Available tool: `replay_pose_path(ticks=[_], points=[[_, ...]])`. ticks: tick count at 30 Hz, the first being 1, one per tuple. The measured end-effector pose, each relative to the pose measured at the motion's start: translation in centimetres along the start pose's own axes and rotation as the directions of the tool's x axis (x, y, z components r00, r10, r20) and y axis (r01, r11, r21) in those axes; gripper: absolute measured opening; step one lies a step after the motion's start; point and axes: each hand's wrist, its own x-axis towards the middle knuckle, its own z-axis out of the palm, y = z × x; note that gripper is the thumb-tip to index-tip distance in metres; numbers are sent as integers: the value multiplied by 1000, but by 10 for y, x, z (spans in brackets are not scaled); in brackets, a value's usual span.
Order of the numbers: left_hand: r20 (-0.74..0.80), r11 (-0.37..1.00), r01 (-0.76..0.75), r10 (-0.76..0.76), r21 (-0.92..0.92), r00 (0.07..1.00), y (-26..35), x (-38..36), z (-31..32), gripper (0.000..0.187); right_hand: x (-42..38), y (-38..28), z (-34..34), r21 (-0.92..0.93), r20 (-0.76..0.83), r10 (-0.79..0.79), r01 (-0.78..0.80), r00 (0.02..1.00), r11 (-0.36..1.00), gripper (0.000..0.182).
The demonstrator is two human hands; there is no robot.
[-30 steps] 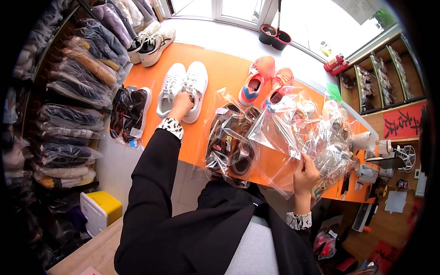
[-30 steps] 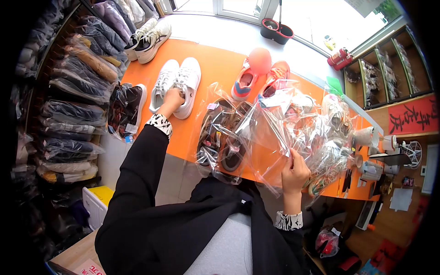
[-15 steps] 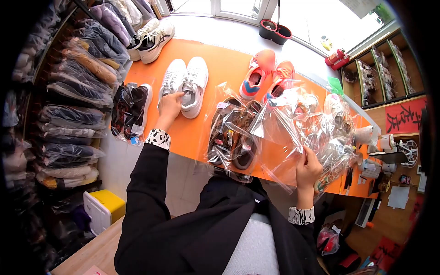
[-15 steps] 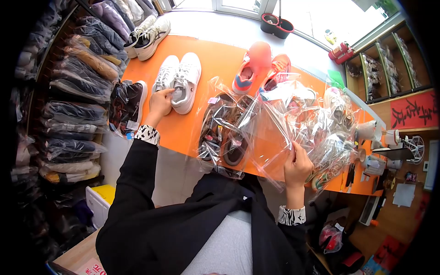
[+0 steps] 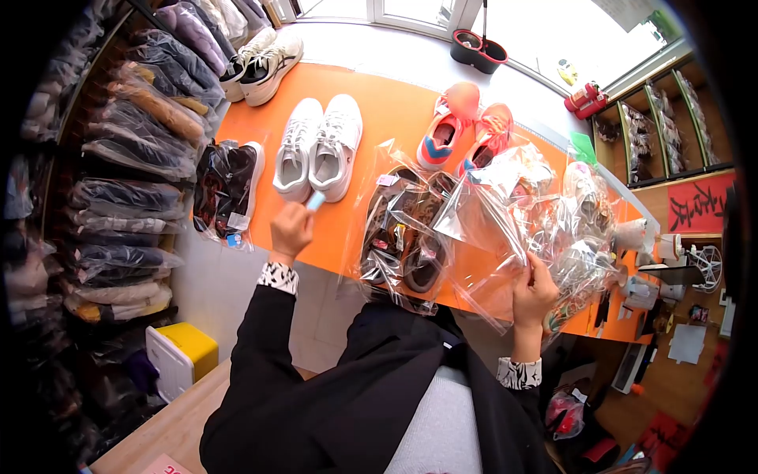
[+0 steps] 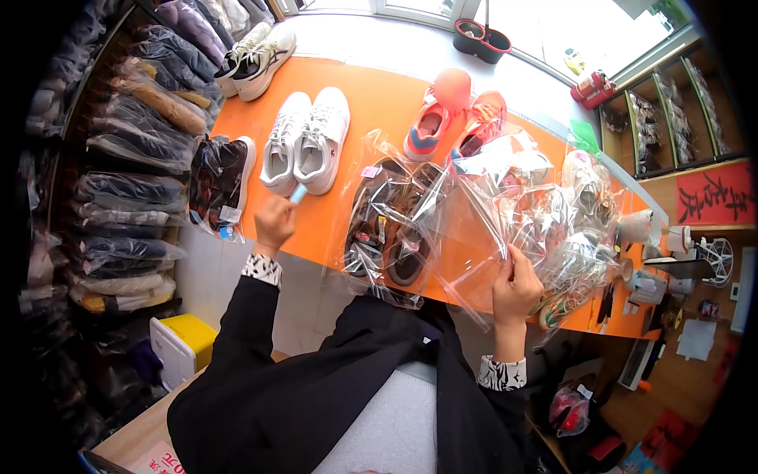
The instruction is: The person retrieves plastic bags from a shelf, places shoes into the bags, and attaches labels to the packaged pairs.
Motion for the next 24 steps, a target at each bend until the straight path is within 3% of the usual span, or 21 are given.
replay_pose_path(ticks=[2,5,7,8,10,12,14,15,16,17,18,22,24], points=[[256,999,-8,-5,51,967,-3,-42,15,9,0,0,-1,-7,24,34,-33,999,999,19],[322,997,38,-59,72,945,-5,-64,34,7,3,1,1,-14,-2,-38,38,999,999,19],[283,952,288,-305,102,909,7,-54,37,9,3,3,2,-14,-7,-50,50,999,999,19],[279,951,293,-310,101,909,8,-44,33,9,3,4,2,-15,-6,-56,56,998,998,19],[29,966,246,-249,81,968,4,-13,24,14,2,4,1,-15,44,6,-6,999,1000,19],[-103,887,435,-424,153,900,-12,17,27,16,4,0,1,-17,42,14,-13,999,1000,19],[-108,863,369,-354,345,929,-34,46,35,29,3,0,0,-24,40,25,-24,999,999,18],[-106,866,367,-352,340,930,-37,64,38,29,2,1,1,-15,51,39,-38,998,999,18],[162,757,535,-622,376,766,-36,85,39,37,1,3,1,-8,58,55,-54,997,998,18],[398,614,640,-788,462,469,-35,101,45,44,2,3,2,-19,49,63,-62,997,998,18],[376,592,682,-804,429,461,-51,99,61,48,4,0,3,-1,31,33,-33,999,999,19],[315,656,608,-752,446,580,-89,106,79,39,9,-3,-1,-22,15,-4,4,1000,1000,19],[265,715,536,-679,449,685,-84,122,60,36,10,3,3,25,-9,-11,12,1000,1000,17]])
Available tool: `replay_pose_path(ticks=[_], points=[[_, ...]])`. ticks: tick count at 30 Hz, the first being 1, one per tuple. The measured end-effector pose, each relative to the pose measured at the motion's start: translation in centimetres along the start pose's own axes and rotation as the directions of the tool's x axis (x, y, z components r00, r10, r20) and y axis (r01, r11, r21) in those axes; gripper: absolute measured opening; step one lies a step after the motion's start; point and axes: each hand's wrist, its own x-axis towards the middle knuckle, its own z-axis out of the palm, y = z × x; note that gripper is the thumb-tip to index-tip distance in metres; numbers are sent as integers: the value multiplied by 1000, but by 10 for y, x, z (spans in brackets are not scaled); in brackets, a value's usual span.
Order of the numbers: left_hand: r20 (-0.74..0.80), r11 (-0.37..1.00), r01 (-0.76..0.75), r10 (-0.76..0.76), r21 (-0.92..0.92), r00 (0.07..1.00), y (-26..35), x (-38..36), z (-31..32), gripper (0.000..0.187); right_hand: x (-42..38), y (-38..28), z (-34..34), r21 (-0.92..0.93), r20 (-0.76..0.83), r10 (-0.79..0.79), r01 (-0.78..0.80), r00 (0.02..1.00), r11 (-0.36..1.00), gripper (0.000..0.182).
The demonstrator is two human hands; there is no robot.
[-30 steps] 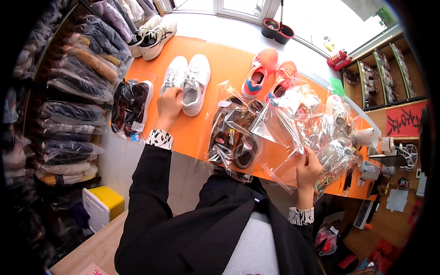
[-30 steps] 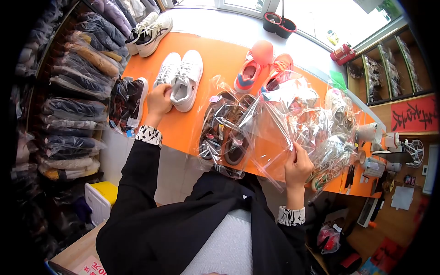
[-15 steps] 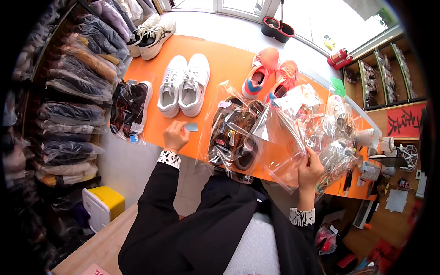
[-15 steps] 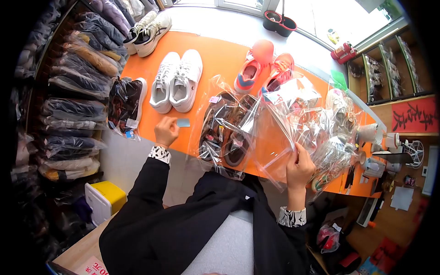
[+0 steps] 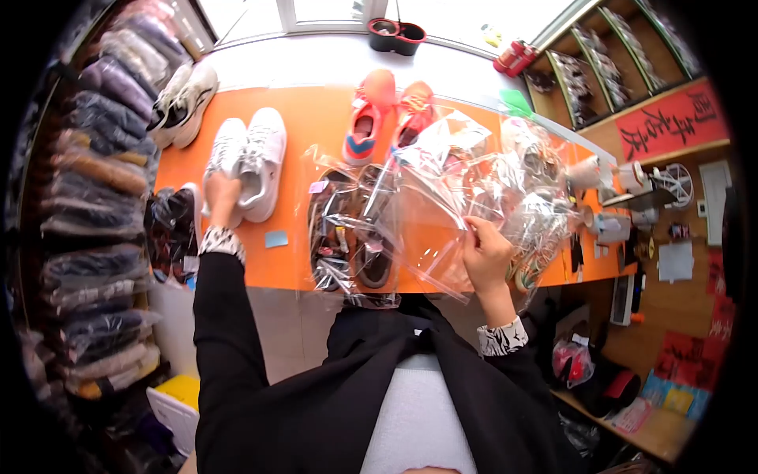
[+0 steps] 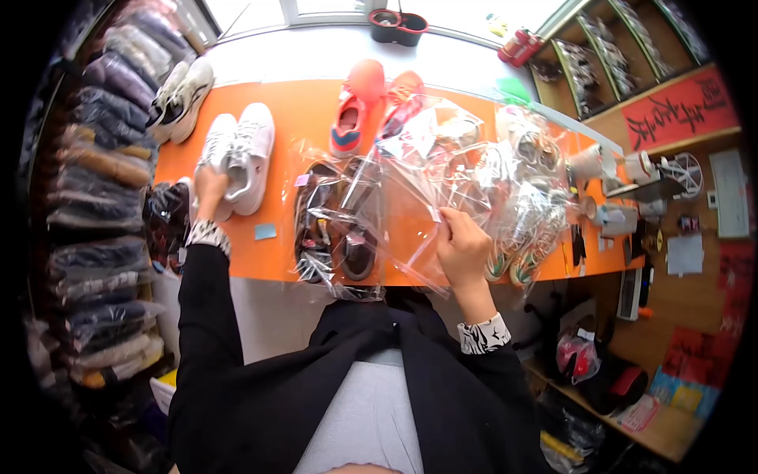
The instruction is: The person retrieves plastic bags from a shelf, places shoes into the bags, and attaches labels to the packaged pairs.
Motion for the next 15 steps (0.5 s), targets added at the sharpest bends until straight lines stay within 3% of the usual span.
replay_pose_path(ticks=[2,6,8,10,12,14,15], points=[[-62,993,-120,118,-20,991,5,-14,-40,33,-1,3,1,-17,-3,24,-24,1000,1000,19],[83,839,-314,388,-445,918,8,-57,-150,21,6,4,-1,95,21,113,-114,993,989,22],[291,686,-146,479,-712,828,52,-111,-210,14,10,5,1,208,39,174,-178,984,962,19],[409,652,-145,617,-744,673,63,-137,-221,18,14,5,2,250,17,185,-183,983,951,17],[533,709,-169,645,-685,547,92,-164,-226,20,17,8,4,277,7,166,-162,986,947,16],[649,735,-328,678,-594,345,101,-168,-203,24,19,7,1,296,25,184,-183,983,937,14],[662,733,-368,677,-571,321,109,-173,-190,24,22,6,-1,307,33,169,-171,985,936,14]])
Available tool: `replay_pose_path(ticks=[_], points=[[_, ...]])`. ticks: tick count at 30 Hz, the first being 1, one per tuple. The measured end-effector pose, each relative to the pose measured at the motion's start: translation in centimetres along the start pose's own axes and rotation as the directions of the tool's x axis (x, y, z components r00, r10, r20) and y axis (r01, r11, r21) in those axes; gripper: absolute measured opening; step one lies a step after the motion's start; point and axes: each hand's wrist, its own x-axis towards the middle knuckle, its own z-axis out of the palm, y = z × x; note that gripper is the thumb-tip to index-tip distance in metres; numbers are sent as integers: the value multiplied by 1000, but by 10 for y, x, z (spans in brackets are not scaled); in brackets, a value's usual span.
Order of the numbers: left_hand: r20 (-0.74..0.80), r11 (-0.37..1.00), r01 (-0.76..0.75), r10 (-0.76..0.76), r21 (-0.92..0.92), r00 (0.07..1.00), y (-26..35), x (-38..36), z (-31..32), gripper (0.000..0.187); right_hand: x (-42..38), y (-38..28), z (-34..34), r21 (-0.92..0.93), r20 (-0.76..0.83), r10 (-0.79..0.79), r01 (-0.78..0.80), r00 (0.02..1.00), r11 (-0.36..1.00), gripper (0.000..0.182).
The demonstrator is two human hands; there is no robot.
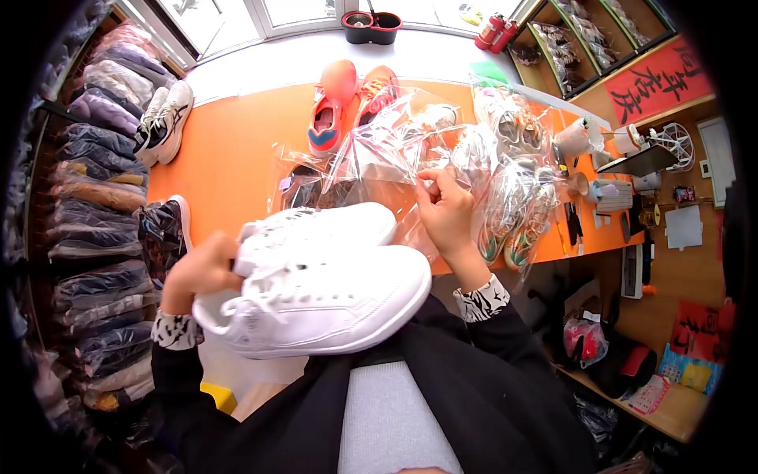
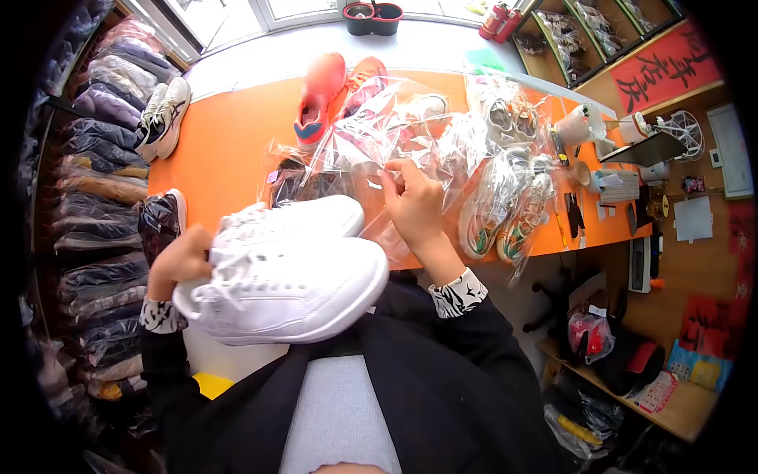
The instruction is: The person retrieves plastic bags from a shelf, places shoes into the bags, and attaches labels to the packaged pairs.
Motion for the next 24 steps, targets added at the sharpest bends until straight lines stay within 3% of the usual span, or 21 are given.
replay_pose_path(ticks=[1,5,7,9,11,13,17,20,24], points=[[30,999,0,-1,46,1000,3,12,12,25,1,0,-2,10,12,-9,9,1000,1000,13],[-120,998,56,-52,34,991,9,30,51,19,-1,12,-9,67,46,-129,126,991,990,10],[-338,967,202,-139,158,931,26,30,63,21,-6,14,-16,39,81,-123,120,989,992,9],[-427,969,185,-99,165,899,16,37,83,19,-9,10,-21,24,156,-210,209,965,978,7],[-544,868,176,123,465,830,22,47,106,14,-12,5,-8,79,139,-201,192,970,978,6],[-551,815,200,168,544,817,26,63,130,7,-13,1,8,109,94,-299,289,950,951,7],[-604,864,121,236,489,761,27,85,156,6,-24,-7,18,64,182,-346,340,920,938,5],[-755,965,44,173,258,633,26,85,162,10,-28,-8,2,7,161,-414,419,896,908,7],[-793,973,127,78,193,605,27,80,163,11,-25,-4,-5,-40,225,-333,350,916,936,7]])
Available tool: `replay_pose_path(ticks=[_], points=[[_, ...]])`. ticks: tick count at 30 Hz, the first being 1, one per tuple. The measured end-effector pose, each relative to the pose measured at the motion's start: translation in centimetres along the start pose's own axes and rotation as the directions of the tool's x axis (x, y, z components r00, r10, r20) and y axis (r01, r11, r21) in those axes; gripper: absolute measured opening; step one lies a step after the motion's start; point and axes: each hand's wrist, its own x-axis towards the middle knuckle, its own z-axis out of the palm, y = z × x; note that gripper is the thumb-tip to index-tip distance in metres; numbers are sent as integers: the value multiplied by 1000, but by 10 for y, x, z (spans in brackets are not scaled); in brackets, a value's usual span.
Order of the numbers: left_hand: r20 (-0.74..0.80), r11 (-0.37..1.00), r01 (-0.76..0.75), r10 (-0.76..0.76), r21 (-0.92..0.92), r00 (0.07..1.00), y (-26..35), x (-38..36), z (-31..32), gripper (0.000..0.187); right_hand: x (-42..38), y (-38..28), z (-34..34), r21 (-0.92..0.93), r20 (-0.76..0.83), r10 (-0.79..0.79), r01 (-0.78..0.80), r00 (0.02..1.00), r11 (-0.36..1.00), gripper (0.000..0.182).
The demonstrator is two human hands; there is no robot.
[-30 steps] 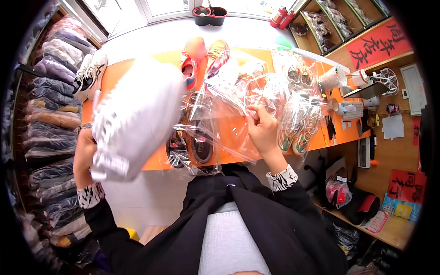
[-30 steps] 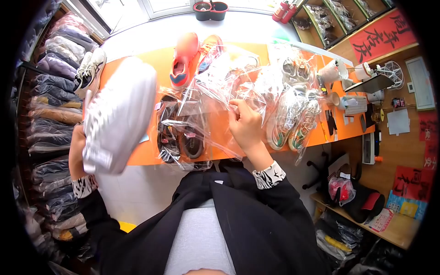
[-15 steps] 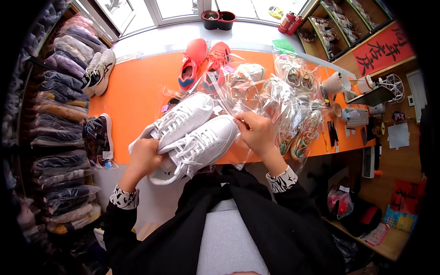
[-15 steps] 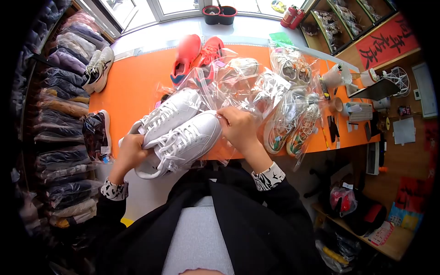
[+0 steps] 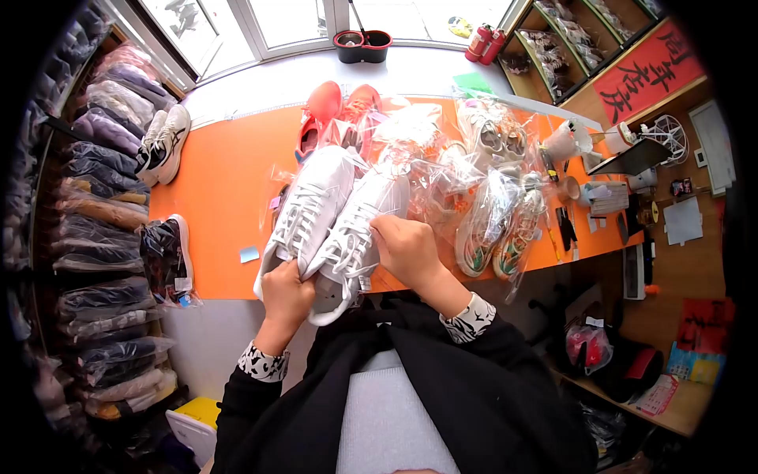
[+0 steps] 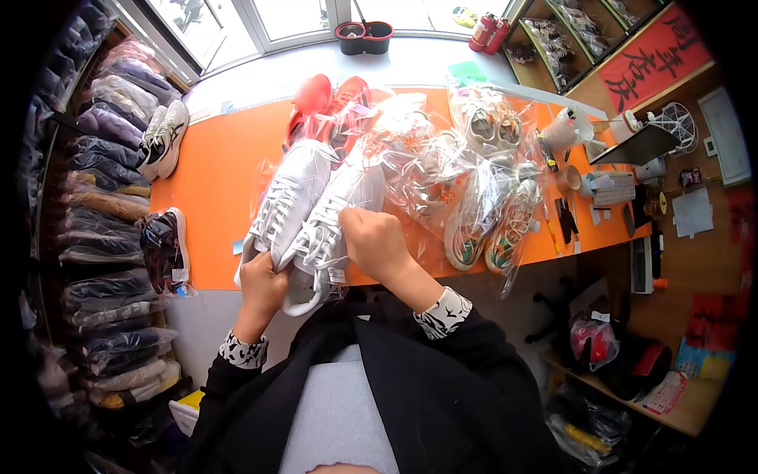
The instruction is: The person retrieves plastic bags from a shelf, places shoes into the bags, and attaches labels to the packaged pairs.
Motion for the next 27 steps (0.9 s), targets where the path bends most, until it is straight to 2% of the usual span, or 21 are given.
replay_pose_path(ticks=[1,4,5,9,11,13,15,17,20,22,25,27], points=[[4,1000,-4,4,-1,1000,3,-1,-1,11,5,-2,3,-2,-3,5,-5,1000,1000,7],[42,979,-171,167,111,985,17,0,2,8,23,-7,17,75,-117,-111,120,987,990,5],[42,978,-178,175,107,984,16,1,4,8,25,-7,21,58,-55,-114,117,992,991,7],[29,995,-100,99,15,995,10,5,6,7,11,-4,10,18,-48,-108,109,993,994,8],[-19,989,75,-78,-126,997,11,4,-1,8,5,-4,6,-15,-36,-90,90,995,996,8],[1,989,114,-114,-95,993,5,1,5,8,0,-6,7,72,-40,-49,52,998,996,7],[-14,998,28,-27,60,1000,5,1,13,8,9,-18,20,133,-55,-42,48,998,990,7],[11,994,-68,67,83,998,14,1,20,7,22,-24,33,153,-22,-133,135,991,979,7],[6,994,-96,96,51,995,10,0,31,9,25,-23,35,131,30,-168,163,985,978,8],[28,975,125,-122,-182,992,7,1,31,12,19,-25,24,125,100,-205,193,974,973,10],[-40,940,187,-206,-287,978,-5,-1,23,14,1,-28,5,9,87,-246,246,965,969,12],[-24,931,234,-251,-279,968,-5,2,14,15,-9,-21,10,-3,132,-208,210,969,978,14]])
